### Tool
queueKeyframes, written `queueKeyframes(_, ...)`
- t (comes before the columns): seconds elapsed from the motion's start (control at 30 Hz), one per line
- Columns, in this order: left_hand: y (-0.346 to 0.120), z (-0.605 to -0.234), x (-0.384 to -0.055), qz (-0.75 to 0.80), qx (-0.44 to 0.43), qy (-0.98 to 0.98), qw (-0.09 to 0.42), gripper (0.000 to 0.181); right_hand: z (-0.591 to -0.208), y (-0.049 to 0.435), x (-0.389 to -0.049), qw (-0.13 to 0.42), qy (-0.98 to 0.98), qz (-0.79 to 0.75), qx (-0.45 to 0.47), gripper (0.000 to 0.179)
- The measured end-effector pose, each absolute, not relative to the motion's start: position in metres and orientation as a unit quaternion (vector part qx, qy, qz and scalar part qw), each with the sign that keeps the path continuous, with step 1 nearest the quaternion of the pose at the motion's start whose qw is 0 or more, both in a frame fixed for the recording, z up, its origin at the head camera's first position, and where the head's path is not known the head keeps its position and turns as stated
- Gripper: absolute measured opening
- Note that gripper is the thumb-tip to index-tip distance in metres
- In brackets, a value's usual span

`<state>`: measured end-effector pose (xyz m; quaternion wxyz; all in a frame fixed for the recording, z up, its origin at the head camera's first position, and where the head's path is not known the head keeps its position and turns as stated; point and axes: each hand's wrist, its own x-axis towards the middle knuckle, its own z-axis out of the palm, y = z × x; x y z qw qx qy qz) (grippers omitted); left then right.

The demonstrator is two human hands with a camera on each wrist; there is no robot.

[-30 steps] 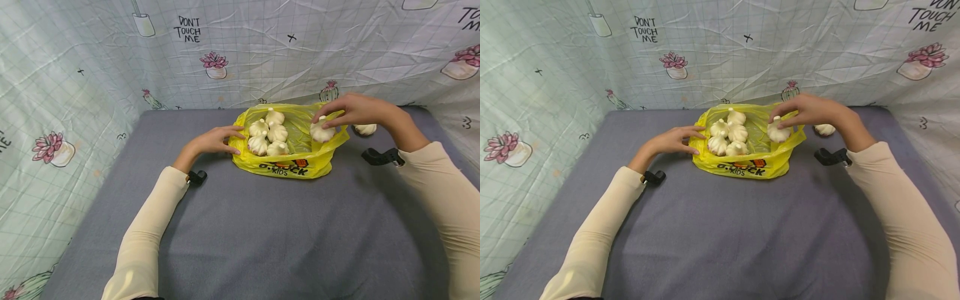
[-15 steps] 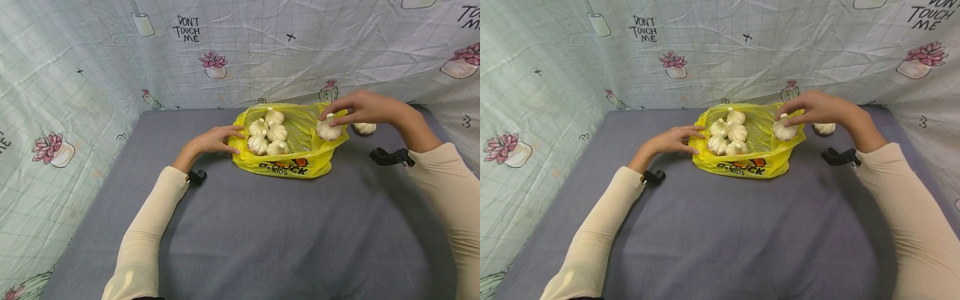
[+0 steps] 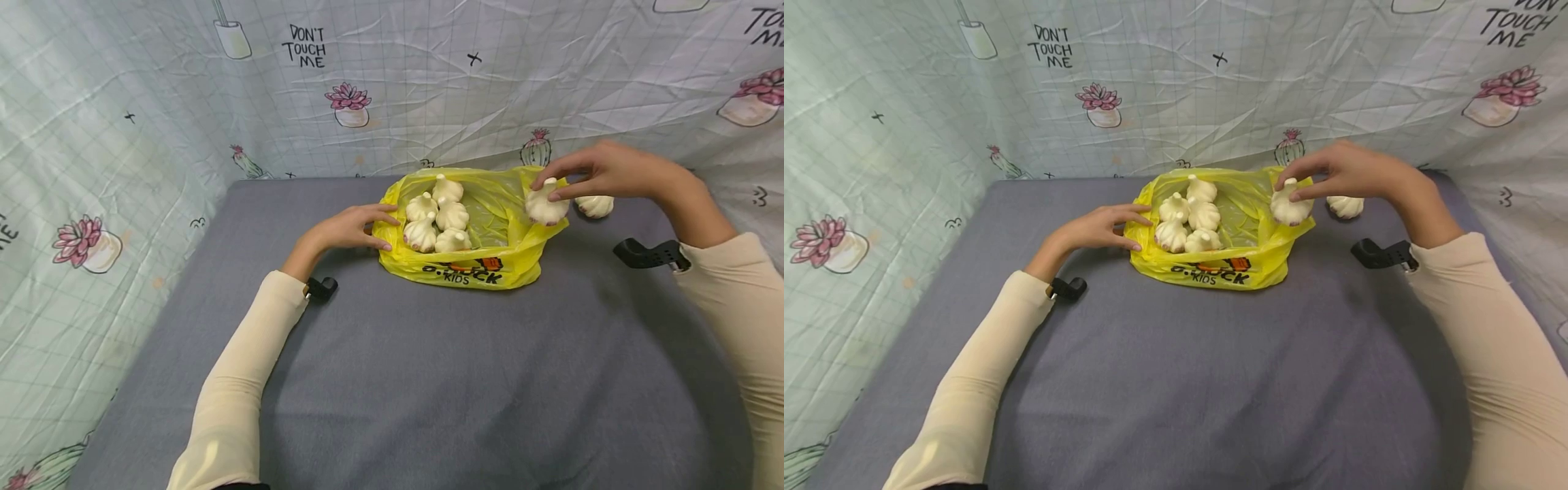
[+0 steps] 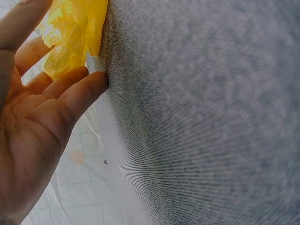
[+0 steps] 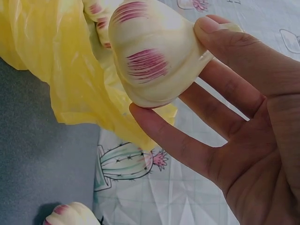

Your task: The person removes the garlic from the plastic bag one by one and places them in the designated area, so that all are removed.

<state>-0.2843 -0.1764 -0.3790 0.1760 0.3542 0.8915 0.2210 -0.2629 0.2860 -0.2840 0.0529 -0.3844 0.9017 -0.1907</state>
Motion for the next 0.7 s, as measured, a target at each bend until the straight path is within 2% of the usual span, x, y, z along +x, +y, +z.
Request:
queueKeyframes(0.23,-0.177,-0.378,-0.283,0.225,0.351,0.891,0.176,0.059,-0.285,0.294,-0.263,0.039,0.89,-0.216,-0.4,0.032)
queueKeyframes(0.7,-0.177,-0.378,-0.281,0.226,0.352,0.891,0.176,0.058,-0.281,0.315,-0.253,0.01,0.904,-0.219,-0.367,0.03)
